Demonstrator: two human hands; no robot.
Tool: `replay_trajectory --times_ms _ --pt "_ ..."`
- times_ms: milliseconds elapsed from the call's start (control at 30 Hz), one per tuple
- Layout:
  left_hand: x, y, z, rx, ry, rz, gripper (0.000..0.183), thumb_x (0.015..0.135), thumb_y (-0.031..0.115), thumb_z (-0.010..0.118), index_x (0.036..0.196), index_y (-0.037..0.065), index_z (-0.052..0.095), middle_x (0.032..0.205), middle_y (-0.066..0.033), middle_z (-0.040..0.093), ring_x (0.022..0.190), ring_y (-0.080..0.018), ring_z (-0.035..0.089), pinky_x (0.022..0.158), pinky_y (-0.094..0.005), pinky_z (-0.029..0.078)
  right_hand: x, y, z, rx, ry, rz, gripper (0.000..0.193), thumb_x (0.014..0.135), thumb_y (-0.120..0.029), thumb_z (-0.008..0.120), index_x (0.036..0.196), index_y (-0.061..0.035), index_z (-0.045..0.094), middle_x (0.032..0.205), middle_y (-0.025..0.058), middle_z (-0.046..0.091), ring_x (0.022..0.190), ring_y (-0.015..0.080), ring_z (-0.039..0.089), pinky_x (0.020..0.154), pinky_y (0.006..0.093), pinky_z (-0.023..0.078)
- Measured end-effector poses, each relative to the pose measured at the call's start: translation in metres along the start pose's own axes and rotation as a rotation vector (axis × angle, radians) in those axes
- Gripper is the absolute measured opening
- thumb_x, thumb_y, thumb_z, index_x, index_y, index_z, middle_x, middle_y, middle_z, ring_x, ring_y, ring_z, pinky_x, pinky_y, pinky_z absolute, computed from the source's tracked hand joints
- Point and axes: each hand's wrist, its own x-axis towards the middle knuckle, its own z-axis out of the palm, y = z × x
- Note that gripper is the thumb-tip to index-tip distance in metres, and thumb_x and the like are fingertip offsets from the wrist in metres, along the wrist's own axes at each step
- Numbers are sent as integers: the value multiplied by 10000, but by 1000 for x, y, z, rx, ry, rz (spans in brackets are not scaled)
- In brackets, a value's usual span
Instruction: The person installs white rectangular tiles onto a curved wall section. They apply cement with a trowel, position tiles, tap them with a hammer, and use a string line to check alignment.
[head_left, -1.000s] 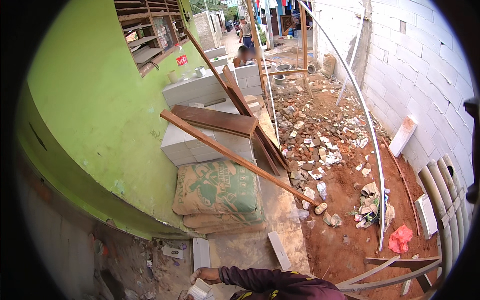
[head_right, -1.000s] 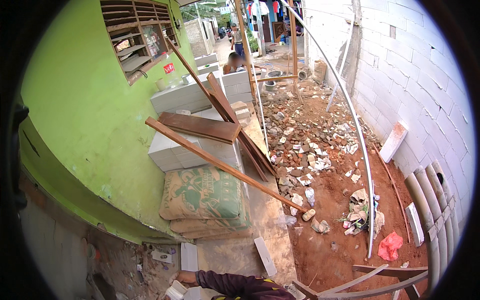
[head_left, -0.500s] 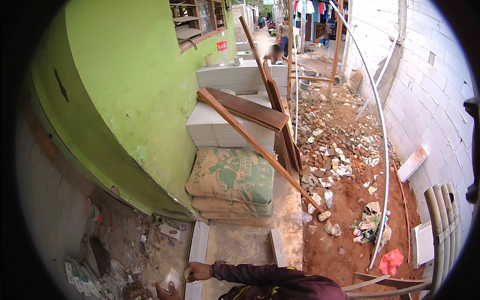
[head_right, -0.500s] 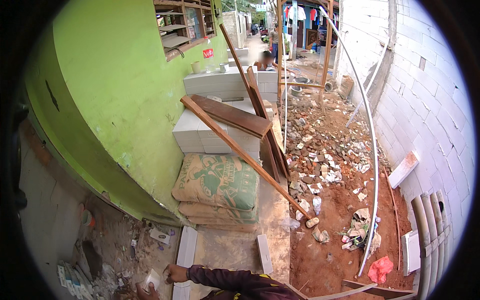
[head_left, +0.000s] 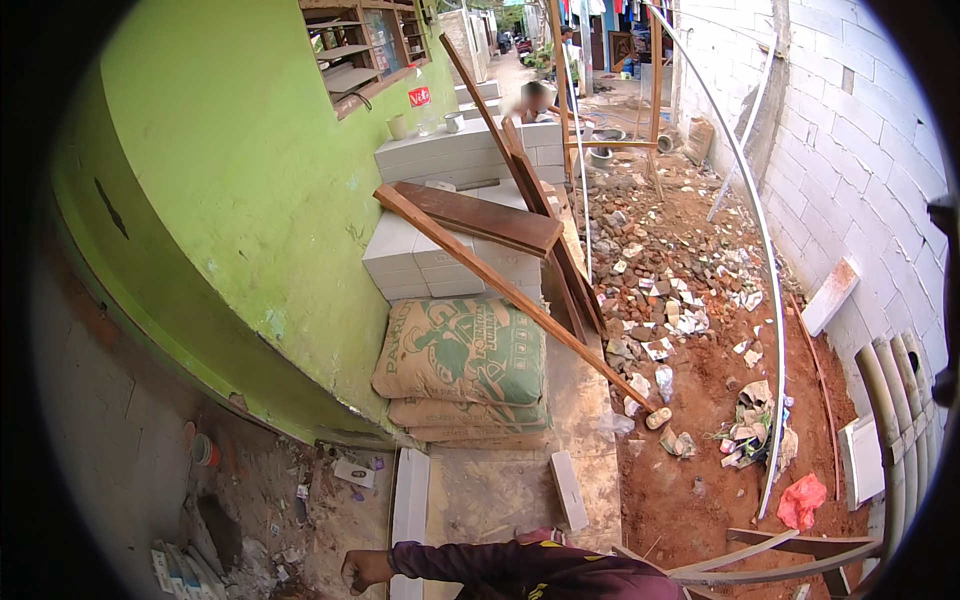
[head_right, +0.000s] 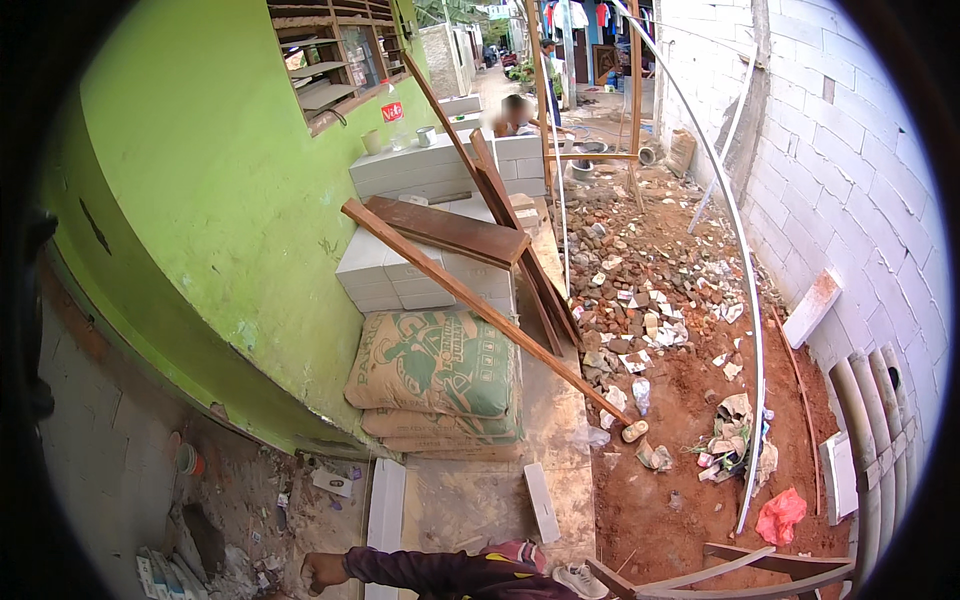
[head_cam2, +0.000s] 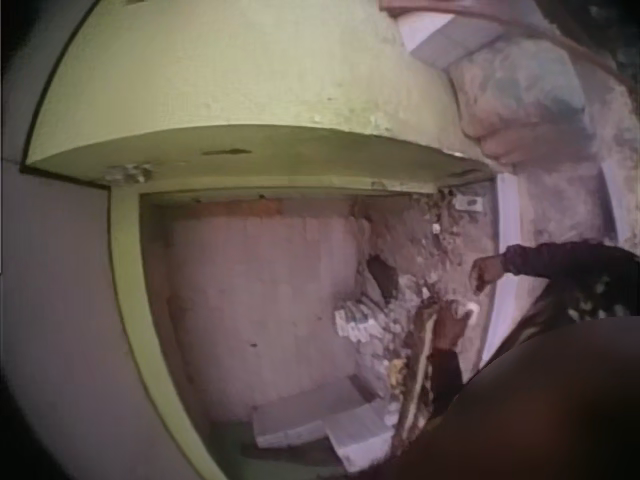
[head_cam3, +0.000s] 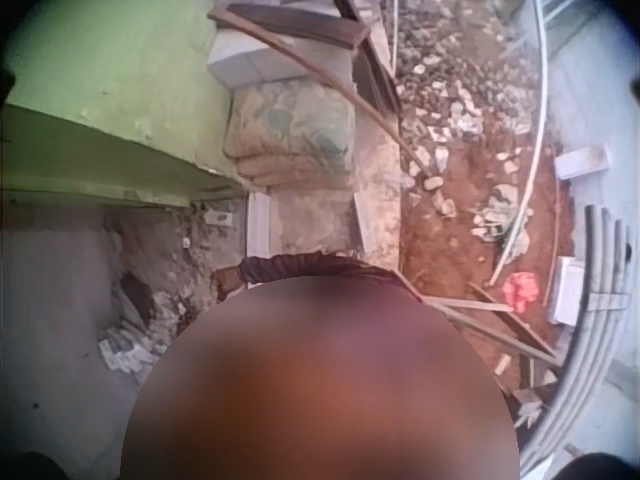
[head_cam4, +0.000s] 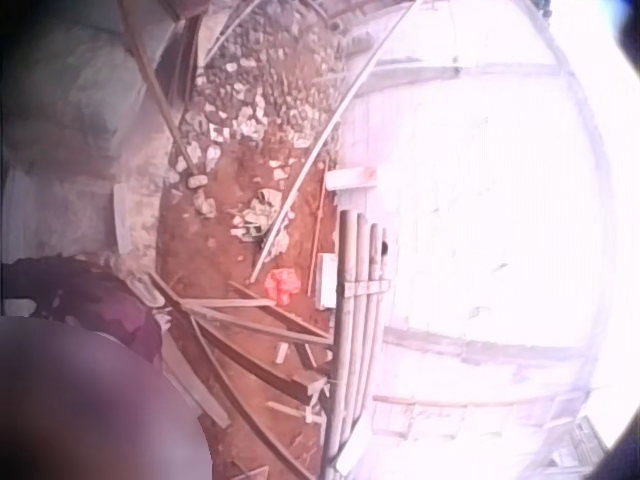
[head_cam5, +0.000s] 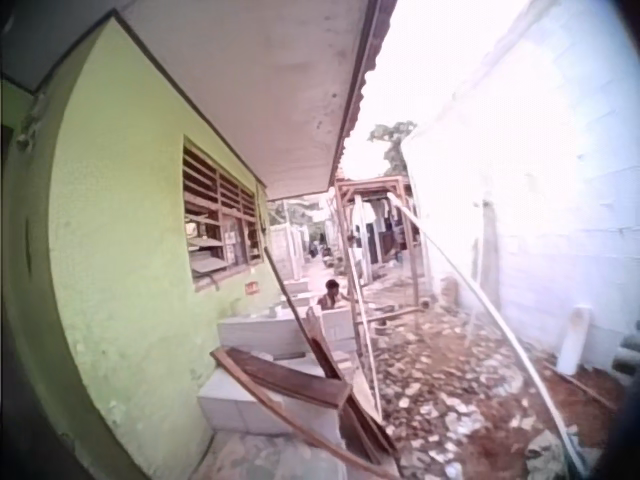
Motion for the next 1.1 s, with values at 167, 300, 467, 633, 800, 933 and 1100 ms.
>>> replay_trajectory --times_ms 167,300,467,633,800,933,1100 --pt "9 -20 -21 -913 -364 -70 544 870 279 743 1252 -78 596 1084 -211 691 985 -333 671 840 -410 546 -9 -43 -33 67 -107 -174 239 884 -158 745 720 -37 621 574 -20 489 500 100 418 493 307 324" --pt "13 -12 -12 -884 344 125 482 940 270 689 1250 -84 587 1107 -159 673 988 -258 657 835 -402 545 -32 -74 -42 603 263 78 193 912 -152 734 790 -35 640 607 -35 522 548 81 428 538 282 341" --pt "26 34 -2 -1101 716 -578 497 988 255 636 1380 -25 511 1207 -161 658 1080 -266 609 974 -388 480 -45 -75 -23 180 88 92 143 919 -113 713 835 -16 650 690 -8 592 645 71 497 602 279 415" --pt "13 44 42 -937 903 -372 612 998 285 614 1521 79 374 1325 -142 615 1134 -295 622 1000 -440 485 -36 -100 -36 -200 150 76 147 943 -115 682 854 -3 644 737 -14 606 701 72 505 661 275 424" --pt "-11 58 53 -2167 1139 273 693 1031 321 544 1559 14 215 1578 -191 328 1458 -368 335 1225 -480 224 -35 -121 -10 121 -13 142 147 1006 -146 622 987 -7 667 736 -44 547 701 53 460 638 264 392" --pt "-39 81 47 -2187 1316 111 470 1021 312 577 1381 33 461 1311 -161 608 1203 -349 618 1004 -529 526 -54 -84 44 369 140 541 116 982 -121 629 1013 -50 715 632 -79 465 528 25 347 498 226 268" --pt "-110 63 65 -1859 2016 -212 369 1021 279 602 1239 6 485 1100 -33 588 919 -176 685 837 -422 629 -72 -56 67 -37 -150 422 112 943 -67 656 981 27 704 707 -30 576 613 68 482 569 235 384"
